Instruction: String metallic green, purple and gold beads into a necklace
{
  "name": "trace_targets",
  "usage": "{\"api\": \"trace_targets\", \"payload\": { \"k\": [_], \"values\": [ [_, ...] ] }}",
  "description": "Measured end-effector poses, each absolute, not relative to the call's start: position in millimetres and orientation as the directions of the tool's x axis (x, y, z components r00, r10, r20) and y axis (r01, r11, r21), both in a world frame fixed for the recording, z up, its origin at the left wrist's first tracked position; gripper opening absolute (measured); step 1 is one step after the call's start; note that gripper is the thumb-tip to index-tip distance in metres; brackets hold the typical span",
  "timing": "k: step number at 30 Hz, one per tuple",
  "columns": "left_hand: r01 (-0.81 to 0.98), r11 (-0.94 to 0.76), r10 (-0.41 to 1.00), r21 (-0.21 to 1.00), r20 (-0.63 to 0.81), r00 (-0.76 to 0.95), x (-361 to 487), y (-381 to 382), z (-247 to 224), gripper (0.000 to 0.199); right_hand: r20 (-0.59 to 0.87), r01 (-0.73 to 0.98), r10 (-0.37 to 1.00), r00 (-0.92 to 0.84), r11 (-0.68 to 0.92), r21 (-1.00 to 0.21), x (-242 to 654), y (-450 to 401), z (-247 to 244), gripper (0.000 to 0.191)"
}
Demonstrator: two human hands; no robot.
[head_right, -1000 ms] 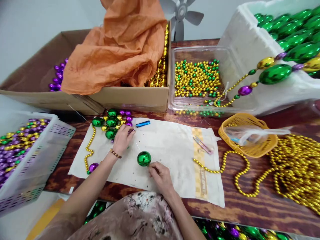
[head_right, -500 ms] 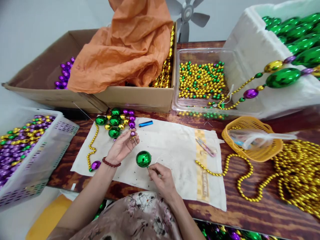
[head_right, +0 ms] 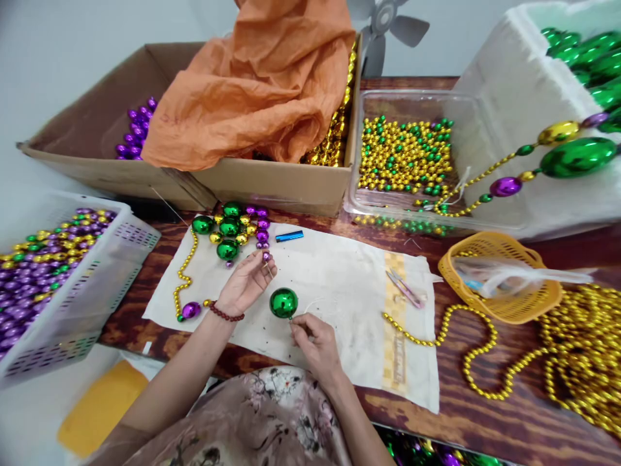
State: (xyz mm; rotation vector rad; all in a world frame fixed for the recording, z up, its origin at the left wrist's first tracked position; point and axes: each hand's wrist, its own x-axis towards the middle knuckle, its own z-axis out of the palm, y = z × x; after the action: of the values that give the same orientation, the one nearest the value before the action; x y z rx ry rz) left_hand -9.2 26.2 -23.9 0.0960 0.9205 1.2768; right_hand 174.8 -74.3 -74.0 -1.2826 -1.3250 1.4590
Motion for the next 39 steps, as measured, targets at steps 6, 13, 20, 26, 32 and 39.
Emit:
{"api": "trace_targets", "payload": {
  "k": [6, 13, 20, 26, 32, 39],
  "values": [
    [-0.775, 0.309, 0.861, 0.551, -0.508, -0.018, -10, 24, -26, 0.009, -0.195, 0.066, 0.966, -0.172, -0.186, -0.980, 172, -75, -71, 0.017],
    [-0.664, 0.367, 0.886, 0.652, -0.463, 0.035, 7, 6, -29, 0.027, -0.242, -0.055, 0.968, -0.067, -0.246, -0.968, 158, -71, -70, 0.019],
    [-0.486, 0.416, 0.892, 0.769, -0.450, 0.051, 23, -7, -29, 0.030, -0.241, -0.036, 0.969, -0.054, -0.244, -0.969, 169, -57, -57, 0.023],
    [-0.074, 0.450, 0.811, 0.890, -0.373, 0.452, 21, -3, -25, 0.029, -0.214, -0.117, 0.977, -0.018, -0.214, -0.970, 189, -25, -45, 0.024],
    [0.083, 0.514, 0.683, 0.854, -0.465, 0.564, 15, -1, -24, 0.025, -0.286, -0.399, 0.943, 0.168, -0.201, -0.895, 193, -11, -42, 0.023],
    [0.286, 0.316, 0.669, 0.905, -0.426, 0.609, 3, -5, -12, 0.026, -0.327, -0.399, 0.945, -0.013, -0.305, -0.865, 184, -33, -44, 0.038]
  ]
}}
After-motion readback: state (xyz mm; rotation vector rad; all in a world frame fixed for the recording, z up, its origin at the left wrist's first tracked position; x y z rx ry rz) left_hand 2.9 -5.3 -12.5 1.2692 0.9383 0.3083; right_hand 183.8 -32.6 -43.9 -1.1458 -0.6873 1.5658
